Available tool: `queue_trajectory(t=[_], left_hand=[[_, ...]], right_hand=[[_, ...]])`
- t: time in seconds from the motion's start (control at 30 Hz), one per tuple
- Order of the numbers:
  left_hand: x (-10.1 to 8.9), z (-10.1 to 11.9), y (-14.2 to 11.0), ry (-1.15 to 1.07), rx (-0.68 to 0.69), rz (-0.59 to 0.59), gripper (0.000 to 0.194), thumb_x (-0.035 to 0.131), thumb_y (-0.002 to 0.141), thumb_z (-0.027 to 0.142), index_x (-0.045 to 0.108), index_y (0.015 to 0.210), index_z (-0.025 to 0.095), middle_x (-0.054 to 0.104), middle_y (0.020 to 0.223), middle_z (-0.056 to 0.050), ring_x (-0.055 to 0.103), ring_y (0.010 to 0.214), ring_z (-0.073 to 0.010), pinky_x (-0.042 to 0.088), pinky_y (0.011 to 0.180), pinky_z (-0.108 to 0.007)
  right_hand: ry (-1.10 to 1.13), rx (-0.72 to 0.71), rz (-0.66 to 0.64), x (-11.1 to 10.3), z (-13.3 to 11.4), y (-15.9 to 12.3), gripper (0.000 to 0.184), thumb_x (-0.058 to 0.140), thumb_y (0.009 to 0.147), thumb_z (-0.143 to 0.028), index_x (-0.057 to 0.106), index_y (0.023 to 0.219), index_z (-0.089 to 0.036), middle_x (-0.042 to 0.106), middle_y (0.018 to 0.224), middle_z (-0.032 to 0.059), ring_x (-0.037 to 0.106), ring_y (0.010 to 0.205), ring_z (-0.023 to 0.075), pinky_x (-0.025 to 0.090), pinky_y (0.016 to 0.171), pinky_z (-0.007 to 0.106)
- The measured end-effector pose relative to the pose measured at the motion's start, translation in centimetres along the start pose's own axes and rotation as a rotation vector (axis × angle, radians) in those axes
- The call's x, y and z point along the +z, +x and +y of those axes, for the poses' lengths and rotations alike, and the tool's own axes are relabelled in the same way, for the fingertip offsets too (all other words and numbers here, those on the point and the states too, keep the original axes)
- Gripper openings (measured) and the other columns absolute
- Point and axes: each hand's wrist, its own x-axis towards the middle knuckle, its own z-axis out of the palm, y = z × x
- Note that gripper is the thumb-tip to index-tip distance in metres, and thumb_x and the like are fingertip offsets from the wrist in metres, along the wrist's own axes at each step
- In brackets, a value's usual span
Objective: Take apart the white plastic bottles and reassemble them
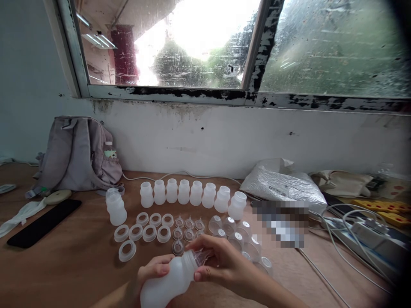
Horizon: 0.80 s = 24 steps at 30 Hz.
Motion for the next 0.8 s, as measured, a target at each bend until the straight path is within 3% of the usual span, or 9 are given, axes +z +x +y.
queue_trajectory(t=[0.07, 0.2, 0.33, 0.4, 0.5, 0.57, 0.67, 0.8], left_hand=[[-0.2, -0.1, 0.2, -0.004, -0.009, -0.028, 0.033, 0.054, 0.064, 0.039, 0.057, 0.081, 0.011, 0.057, 0.059, -0.004, 0.047, 0.041, -0.0098, 0.027, 0.036, -0.018], [-0.3, -0.4, 0.4, 0.02, -0.011, -0.014, 0.036, 0.06, 0.059, 0.039, 0.058, 0.079, 0.01, 0.058, 0.066, -0.006, 0.049, 0.047, -0.01, 0.03, 0.038, -0.017], [-0.4, -0.6, 0.6, 0.02, -0.024, -0.038, 0.038, 0.063, 0.055, 0.039, 0.058, 0.078, 0.009, 0.059, 0.074, -0.009, 0.052, 0.053, -0.0122, 0.033, 0.041, -0.018], [-0.6, -0.6, 0.7, 0.025, -0.011, -0.052, 0.038, 0.061, 0.057, 0.04, 0.058, 0.079, 0.009, 0.06, 0.073, -0.009, 0.051, 0.049, -0.0112, 0.033, 0.039, -0.018], [-0.9, -0.8, 0.9, 0.047, -0.009, -0.058, 0.039, 0.058, 0.06, 0.043, 0.059, 0.081, 0.011, 0.059, 0.062, -0.005, 0.048, 0.04, -0.0095, 0.03, 0.036, -0.018], [-1.0, -0.9, 1.0, 0.059, -0.011, -0.041, 0.039, 0.056, 0.061, 0.043, 0.059, 0.082, 0.011, 0.058, 0.058, -0.004, 0.047, 0.039, -0.0093, 0.029, 0.035, -0.017], [-1.2, -1.0, 1.1, 0.073, -0.026, -0.037, 0.04, 0.057, 0.06, 0.044, 0.06, 0.083, 0.011, 0.058, 0.059, -0.004, 0.047, 0.039, -0.0091, 0.029, 0.034, -0.017], [-1.3, -0.9, 1.1, 0.06, -0.049, -0.05, 0.046, 0.059, 0.059, 0.044, 0.06, 0.086, 0.008, 0.058, 0.063, -0.006, 0.049, 0.043, -0.0098, 0.031, 0.035, -0.017]], right_hand=[[-0.014, 0.035, 0.012, 0.0, 0.0, 0.0, 0.039, 0.07, 0.063, -0.041, 0.059, 0.09, -0.015, 0.061, 0.083, 0.0038, 0.058, 0.073, 0.0146, 0.047, 0.062, 0.023], [0.009, 0.224, 0.01, 0.5, 1.2, 0.3, 0.041, 0.063, 0.065, -0.053, 0.056, 0.076, -0.013, 0.055, 0.055, -0.0012, 0.052, 0.045, 0.0093, 0.04, 0.04, 0.018], [-0.211, 0.191, 0.038, 0.4, 1.0, 0.2, 0.045, 0.048, 0.076, -0.055, 0.053, 0.059, -0.013, 0.051, 0.05, -0.0009, 0.046, 0.04, 0.0066, 0.03, 0.035, 0.016], [-0.317, 0.138, 0.034, -0.2, 0.0, -0.2, 0.041, 0.046, 0.079, -0.051, 0.057, 0.064, -0.014, 0.053, 0.055, 0.0001, 0.048, 0.047, 0.0076, 0.033, 0.04, 0.016], [-0.407, 0.079, 0.014, -1.7, -1.4, -0.9, 0.028, 0.054, 0.077, -0.044, 0.059, 0.089, -0.02, 0.057, 0.07, 0.0003, 0.051, 0.06, 0.0104, 0.039, 0.05, 0.018], [-0.405, 0.057, -0.031, -2.5, -1.9, -1.1, 0.025, 0.058, 0.075, -0.036, 0.056, 0.096, -0.022, 0.058, 0.077, 0.0005, 0.051, 0.064, 0.0109, 0.04, 0.054, 0.019], [-0.313, 0.073, -0.064, -2.6, -1.5, -1.1, 0.012, 0.054, 0.076, -0.02, 0.055, 0.088, -0.02, 0.058, 0.073, -0.0004, 0.052, 0.059, 0.0094, 0.039, 0.05, 0.019], [-0.211, 0.143, -0.025, -1.9, -0.3, -0.5, 0.003, 0.05, 0.077, -0.019, 0.053, 0.078, -0.018, 0.052, 0.058, -0.0033, 0.048, 0.047, 0.0076, 0.036, 0.043, 0.018]])
